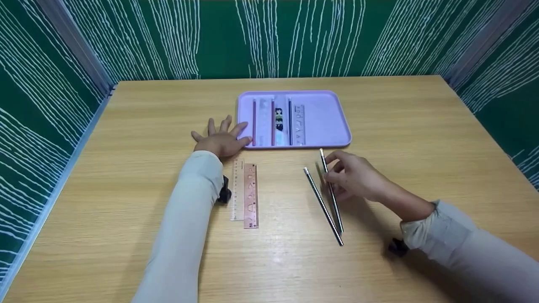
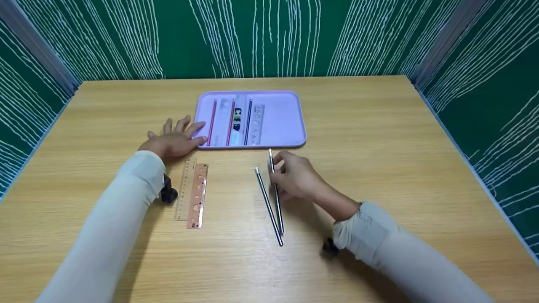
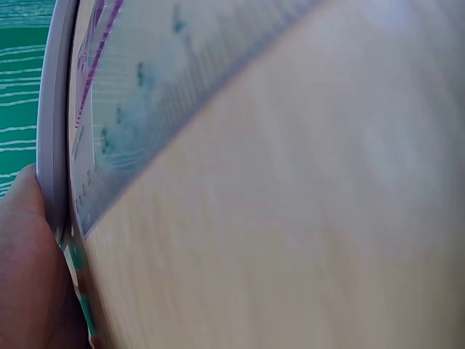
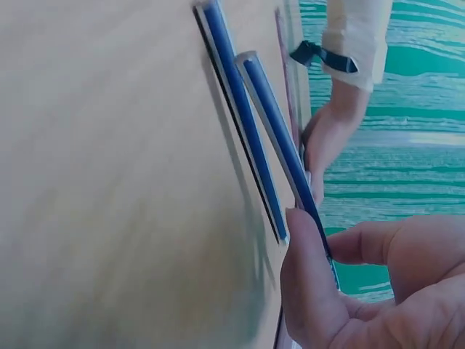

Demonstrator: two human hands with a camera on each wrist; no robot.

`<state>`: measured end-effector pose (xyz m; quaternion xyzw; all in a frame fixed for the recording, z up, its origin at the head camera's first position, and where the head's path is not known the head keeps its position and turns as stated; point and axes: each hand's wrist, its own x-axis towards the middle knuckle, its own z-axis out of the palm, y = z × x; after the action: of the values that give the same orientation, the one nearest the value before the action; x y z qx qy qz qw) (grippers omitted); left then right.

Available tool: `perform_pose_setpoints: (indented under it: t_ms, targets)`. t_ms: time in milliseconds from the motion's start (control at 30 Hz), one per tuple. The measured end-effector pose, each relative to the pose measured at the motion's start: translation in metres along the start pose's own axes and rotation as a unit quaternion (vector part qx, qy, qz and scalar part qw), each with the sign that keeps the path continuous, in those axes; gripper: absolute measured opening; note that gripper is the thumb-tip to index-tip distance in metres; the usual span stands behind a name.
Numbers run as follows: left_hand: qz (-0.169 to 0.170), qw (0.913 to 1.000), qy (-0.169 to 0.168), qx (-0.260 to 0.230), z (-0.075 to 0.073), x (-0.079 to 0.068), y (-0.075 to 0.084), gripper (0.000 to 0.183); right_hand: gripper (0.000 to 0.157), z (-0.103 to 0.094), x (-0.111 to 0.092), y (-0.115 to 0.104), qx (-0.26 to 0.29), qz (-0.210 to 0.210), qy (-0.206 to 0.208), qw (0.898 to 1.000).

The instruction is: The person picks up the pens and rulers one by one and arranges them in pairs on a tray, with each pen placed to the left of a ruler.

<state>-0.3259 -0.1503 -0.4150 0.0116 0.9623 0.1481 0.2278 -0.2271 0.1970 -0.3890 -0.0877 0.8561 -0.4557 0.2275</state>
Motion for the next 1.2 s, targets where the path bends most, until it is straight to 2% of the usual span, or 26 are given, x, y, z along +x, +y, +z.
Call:
perform_pose_setpoints:
  t_ms: [300, 567, 767, 900, 1100, 1200]
  targets:
    - [-0.017, 0.9997, -0.015, 0.002, 0.001, 0.003, 0.000, 0.071, 0.047, -0.017, 0.026, -0.004, 0.042, 0.005, 0.014, 0.999]
    - [0.003, 1.0000, 0.000, 0.000, 0.000, -0.002, 0.000, 0.070, 0.046, -0.038, 0.061, -0.009, 0.059, 0.026, 0.044, 0.997]
    - [0.004, 1.0000, 0.001, 0.003, -0.001, -0.002, -0.002, 0.070, 0.046, -0.051, 0.092, -0.022, 0.084, 0.032, 0.076, 0.993]
    - [0.001, 1.0000, 0.002, 0.000, -0.001, -0.001, -0.003, 0.070, 0.044, -0.057, 0.110, -0.034, 0.087, 0.030, 0.085, 0.992]
    - [-0.021, 0.9997, -0.011, 0.011, 0.002, 0.009, -0.002, 0.069, 0.045, -0.065, 0.131, -0.046, 0.063, 0.044, 0.096, 0.992]
    - [-0.015, 0.9999, -0.006, 0.007, 0.001, 0.007, -0.001, 0.069, 0.046, -0.067, 0.141, -0.049, 0.060, 0.049, 0.104, 0.992]
